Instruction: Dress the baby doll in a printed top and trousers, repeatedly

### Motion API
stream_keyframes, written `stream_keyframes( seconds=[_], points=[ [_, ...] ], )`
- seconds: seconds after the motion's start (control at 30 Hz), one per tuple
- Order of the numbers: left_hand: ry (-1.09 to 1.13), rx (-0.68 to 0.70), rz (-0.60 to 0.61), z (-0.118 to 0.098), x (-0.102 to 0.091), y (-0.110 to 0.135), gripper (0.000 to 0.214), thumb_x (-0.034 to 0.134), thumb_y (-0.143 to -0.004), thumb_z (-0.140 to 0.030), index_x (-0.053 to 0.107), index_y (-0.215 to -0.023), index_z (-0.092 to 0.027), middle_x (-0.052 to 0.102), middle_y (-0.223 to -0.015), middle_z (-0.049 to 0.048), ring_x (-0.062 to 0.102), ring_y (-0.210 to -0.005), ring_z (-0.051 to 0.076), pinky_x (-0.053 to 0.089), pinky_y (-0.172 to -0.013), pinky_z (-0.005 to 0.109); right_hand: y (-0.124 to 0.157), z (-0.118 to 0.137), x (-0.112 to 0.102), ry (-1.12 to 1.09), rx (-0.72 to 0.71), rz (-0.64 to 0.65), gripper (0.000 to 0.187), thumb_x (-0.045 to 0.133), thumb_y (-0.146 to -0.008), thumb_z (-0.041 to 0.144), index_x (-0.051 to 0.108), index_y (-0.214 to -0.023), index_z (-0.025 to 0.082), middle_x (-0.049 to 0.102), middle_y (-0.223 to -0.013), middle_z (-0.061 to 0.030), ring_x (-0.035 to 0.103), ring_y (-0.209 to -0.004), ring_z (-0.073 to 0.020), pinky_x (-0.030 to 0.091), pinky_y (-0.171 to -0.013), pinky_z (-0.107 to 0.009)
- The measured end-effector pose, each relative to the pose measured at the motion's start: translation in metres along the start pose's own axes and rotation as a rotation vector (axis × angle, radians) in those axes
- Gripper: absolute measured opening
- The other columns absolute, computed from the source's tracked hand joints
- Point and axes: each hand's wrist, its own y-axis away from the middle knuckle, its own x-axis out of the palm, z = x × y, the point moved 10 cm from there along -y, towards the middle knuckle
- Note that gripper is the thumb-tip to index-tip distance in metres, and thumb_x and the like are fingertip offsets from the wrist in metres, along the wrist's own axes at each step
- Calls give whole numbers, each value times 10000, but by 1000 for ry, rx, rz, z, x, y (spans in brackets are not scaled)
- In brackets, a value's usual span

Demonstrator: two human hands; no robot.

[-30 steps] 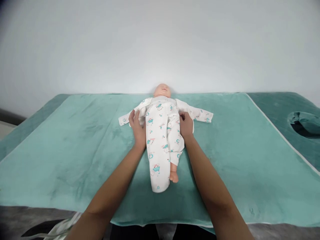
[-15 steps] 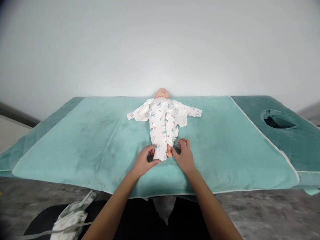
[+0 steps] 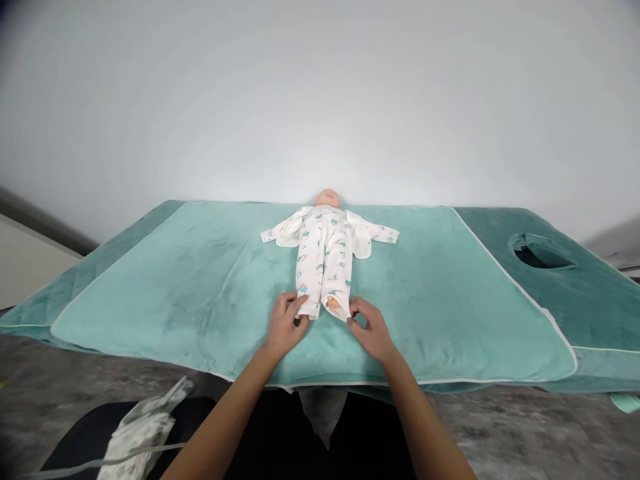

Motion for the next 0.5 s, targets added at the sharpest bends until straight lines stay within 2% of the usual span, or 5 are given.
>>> stream_keyframes(
  seconds=[0.1,0.17,0.27,0.33,0.5],
  points=[
    [100,28,30,-10,1,0,414,569,-848,-165,577,-1260,-214,554,-1278,139,535,-1210,281,466,-1013,465,8,15,-10,-74,-25,24,64,564,-844,238,539,-785,238,573,-839,-15,555,-805,-204,438,-744,-332],
    [136,26,83,-18,8,-6,384,603,-884,-238,567,-1266,-233,577,-1298,127,525,-1248,285,439,-1050,487,9,21,-10,-88,-10,39,89,553,-865,245,523,-781,238,558,-819,-11,545,-785,-197,439,-727,-324],
    [122,12,153,-31,19,-20,291,611,-929,-337,597,-1203,-240,652,-1193,96,569,-1187,272,402,-1093,512,9,20,-2,-27,10,74,93,542,-887,256,526,-797,241,575,-827,-17,551,-779,-200,457,-722,-332],
    [126,32,180,-40,23,-28,150,575,-955,-322,631,-1069,-242,693,-1077,62,605,-1102,244,377,-1123,522,9,14,1,32,8,86,66,538,-890,250,545,-825,249,598,-860,-29,565,-798,-212,470,-732,-349],
    [219,80,165,-60,9,-22,122,556,-911,-211,609,-811,-257,702,-902,25,629,-943,211,395,-1128,526,16,0,-11,90,2,56,58,537,-887,231,575,-861,267,615,-915,-47,595,-830,-238,494,-745,-383]
  ],
)
